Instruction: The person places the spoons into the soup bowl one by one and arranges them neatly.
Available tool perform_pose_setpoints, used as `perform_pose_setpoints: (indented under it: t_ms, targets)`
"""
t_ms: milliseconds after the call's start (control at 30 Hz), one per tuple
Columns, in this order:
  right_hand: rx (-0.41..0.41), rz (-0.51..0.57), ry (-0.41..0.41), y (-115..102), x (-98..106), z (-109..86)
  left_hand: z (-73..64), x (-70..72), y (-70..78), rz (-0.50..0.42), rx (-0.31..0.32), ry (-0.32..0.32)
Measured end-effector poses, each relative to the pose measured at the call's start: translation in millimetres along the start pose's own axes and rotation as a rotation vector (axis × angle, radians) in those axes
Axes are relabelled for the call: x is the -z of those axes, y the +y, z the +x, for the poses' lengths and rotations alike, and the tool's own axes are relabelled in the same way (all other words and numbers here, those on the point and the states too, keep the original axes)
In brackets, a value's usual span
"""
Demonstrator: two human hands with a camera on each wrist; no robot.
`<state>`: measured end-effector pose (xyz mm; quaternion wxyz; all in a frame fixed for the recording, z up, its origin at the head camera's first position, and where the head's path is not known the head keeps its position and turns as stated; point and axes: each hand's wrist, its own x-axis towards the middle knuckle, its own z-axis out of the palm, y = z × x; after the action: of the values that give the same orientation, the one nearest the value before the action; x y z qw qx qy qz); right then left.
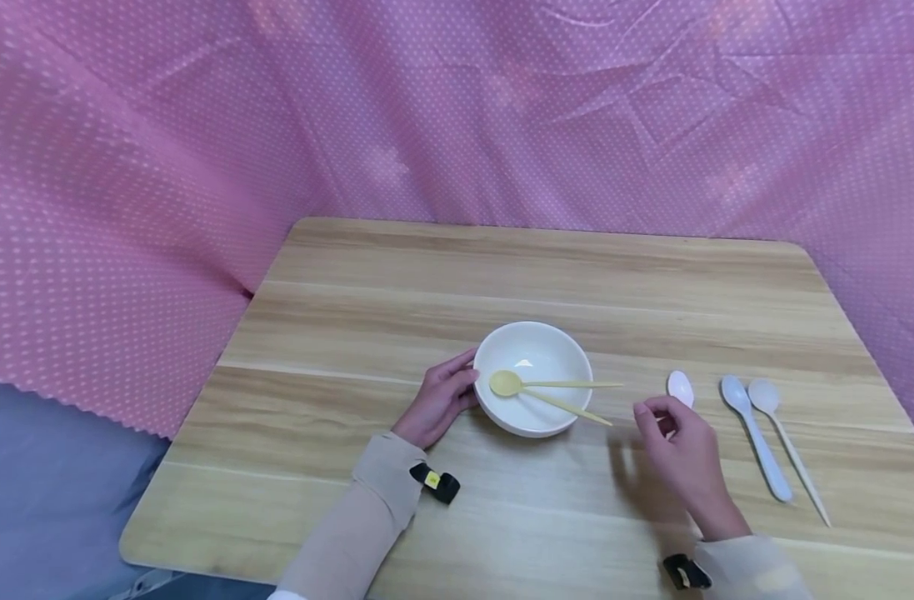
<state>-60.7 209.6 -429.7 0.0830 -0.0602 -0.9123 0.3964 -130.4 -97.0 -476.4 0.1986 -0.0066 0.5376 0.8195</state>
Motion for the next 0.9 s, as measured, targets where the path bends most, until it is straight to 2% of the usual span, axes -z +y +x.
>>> perform_pose_setpoints:
  t_ms: [467,700,900]
  targets:
    - [-0.036,-0.071,0.013,29,22,-0.2,0.4,0.2,-1.0,-0.002,0.0,-0.005]
    - [-0.069,-0.122,0.064,40,31,2.1,0.8,0.0,0.0,0.01,0.004,-0.002]
    - [-0.097,-0.157,0.023,51,41,3.1,1.6,-0.2,0.0,0.003,0.009,-0.002]
